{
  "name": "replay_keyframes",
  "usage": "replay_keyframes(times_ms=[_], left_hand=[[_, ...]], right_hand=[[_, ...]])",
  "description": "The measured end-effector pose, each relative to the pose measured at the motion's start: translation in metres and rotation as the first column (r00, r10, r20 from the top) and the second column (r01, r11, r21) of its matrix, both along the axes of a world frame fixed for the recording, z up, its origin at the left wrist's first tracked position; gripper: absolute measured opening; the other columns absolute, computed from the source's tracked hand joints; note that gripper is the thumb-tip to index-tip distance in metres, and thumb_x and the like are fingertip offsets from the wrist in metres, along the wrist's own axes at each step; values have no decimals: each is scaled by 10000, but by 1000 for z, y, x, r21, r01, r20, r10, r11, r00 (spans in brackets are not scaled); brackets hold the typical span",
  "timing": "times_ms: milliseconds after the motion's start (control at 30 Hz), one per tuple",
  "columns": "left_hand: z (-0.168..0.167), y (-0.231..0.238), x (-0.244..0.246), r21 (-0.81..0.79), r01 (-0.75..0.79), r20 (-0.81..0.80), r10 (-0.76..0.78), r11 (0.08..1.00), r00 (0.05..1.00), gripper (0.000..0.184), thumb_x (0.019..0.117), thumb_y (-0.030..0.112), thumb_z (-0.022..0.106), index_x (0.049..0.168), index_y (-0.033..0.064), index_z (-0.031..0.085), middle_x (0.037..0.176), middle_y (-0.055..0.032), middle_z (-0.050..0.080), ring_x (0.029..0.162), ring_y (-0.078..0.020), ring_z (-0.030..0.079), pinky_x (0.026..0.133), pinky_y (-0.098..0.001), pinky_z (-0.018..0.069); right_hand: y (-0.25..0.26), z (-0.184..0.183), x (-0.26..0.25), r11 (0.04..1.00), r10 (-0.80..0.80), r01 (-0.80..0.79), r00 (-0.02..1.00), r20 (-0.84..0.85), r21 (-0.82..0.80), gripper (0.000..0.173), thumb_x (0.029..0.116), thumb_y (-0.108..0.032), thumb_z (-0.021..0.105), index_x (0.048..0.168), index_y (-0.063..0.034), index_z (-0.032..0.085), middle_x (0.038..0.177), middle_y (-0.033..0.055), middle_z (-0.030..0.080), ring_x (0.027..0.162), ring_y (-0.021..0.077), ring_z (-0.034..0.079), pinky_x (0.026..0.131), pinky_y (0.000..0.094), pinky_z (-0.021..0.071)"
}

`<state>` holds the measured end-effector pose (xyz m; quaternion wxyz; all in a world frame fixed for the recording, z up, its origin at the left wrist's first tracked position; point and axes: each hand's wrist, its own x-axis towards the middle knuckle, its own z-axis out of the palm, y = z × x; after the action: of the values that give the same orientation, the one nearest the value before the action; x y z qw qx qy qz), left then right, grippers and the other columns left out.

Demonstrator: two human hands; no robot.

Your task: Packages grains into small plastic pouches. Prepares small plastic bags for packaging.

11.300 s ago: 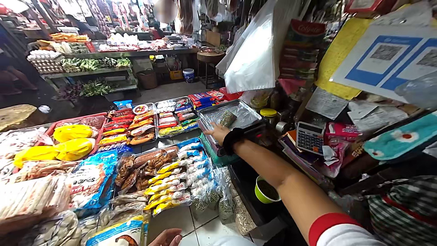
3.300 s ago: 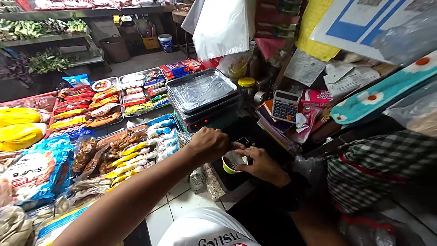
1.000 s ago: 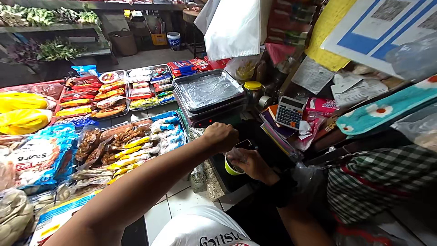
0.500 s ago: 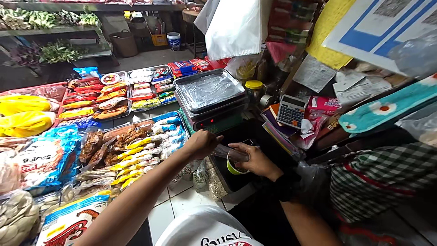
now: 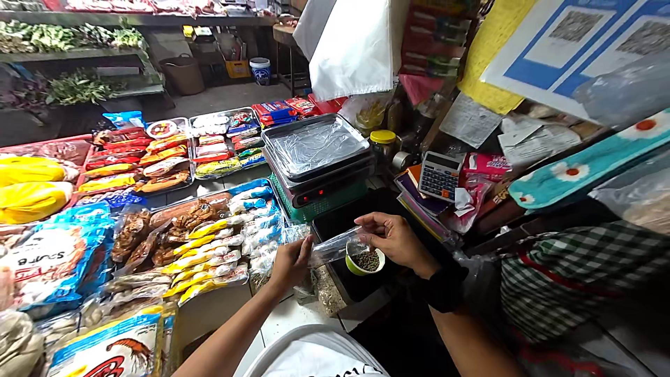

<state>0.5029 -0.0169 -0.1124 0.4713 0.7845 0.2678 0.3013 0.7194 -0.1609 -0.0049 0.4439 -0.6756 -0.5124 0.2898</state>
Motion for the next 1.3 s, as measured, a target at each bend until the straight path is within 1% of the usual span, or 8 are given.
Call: replay_keyframes(times_ms=[167, 300, 367, 433, 500, 800, 1067, 1300], left_hand=[[-12, -21, 0, -129, -142, 152, 161, 981, 975, 528, 1104, 263, 323, 660, 87, 549, 535, 92, 459, 493, 13, 480, 514, -211, 442], [-17, -31, -6, -208, -150, 206, 193, 967, 959, 762, 1094, 499, 159, 730, 23, 629, 602, 6, 595, 566, -63, 596, 568, -302, 529], [-12, -32, -12, -187, -112, 277, 162, 976, 947, 874, 1060, 625, 136, 953, -40, 693, 817, -67, 723, 774, -80, 698, 738, -317, 594], [0, -25, -24, -107, -20, 346, 56, 994, 937, 922, 1051, 647, 150, 1316, -129, 572, 1264, -204, 668, 1193, -139, 635, 1058, -330, 497], [10, -15, -36, -25, -48, 342, 54, 999, 938, 851, 1075, 597, 166, 1403, -114, 500, 1404, -240, 573, 1306, -201, 562, 1091, -362, 462], [1, 4, -112, -74, -298, 381, 303, 952, 873, 554, 1113, 384, 287, 1144, -16, 669, 1199, -102, 678, 1018, -154, 697, 821, -316, 616], [-25, 2, -154, -91, -346, 308, 357, 934, 882, 473, 1115, 221, 286, 1091, -58, 667, 1089, -74, 707, 940, -79, 705, 836, -267, 609], [-44, -8, -172, -163, -351, 234, 382, 922, 894, 461, 1104, 180, 280, 1071, -90, 652, 1045, -77, 713, 911, -69, 708, 839, -264, 606]], right_hand=[[25, 28, -27, 981, 59, -100, 970, 236, 168, 193, 954, -106, 674, 1108, -10, 741, 976, 58, 755, 839, 37, 713, 790, 195, 596], [54, 58, -58, 908, 135, -312, 851, 507, 281, 173, 950, -41, 625, 1030, 2, 772, 873, 94, 721, 760, 92, 696, 731, 204, 587], [72, 75, -65, 864, 106, -378, 783, 613, 333, 163, 914, -13, 637, 988, -14, 782, 807, 79, 683, 711, 120, 672, 685, 232, 585], [91, 101, -63, 845, 29, -385, 727, 686, 372, 156, 877, 7, 664, 967, -22, 789, 799, 97, 689, 695, 177, 671, 664, 310, 585], [114, 130, -51, 865, -39, -329, 709, 704, 379, 132, 893, 23, 673, 973, 5, 777, 853, 156, 694, 742, 264, 684, 701, 419, 581], [237, 200, 18, 921, -298, 56, 738, 605, 385, 176, 907, 95, 591, 1002, 60, 735, 1071, 234, 669, 918, 315, 704, 844, 451, 600], [292, 108, 17, 997, 30, -78, 610, 792, 23, 198, 875, 144, 581, 971, 89, 745, 1122, 288, 680, 1142, 424, 637, 1046, 525, 471], [281, 39, -17, 944, 329, -213, 569, 753, -252, 158, 876, 110, 639, 960, 50, 759, 1082, 238, 694, 1086, 383, 649, 1017, 518, 488]])
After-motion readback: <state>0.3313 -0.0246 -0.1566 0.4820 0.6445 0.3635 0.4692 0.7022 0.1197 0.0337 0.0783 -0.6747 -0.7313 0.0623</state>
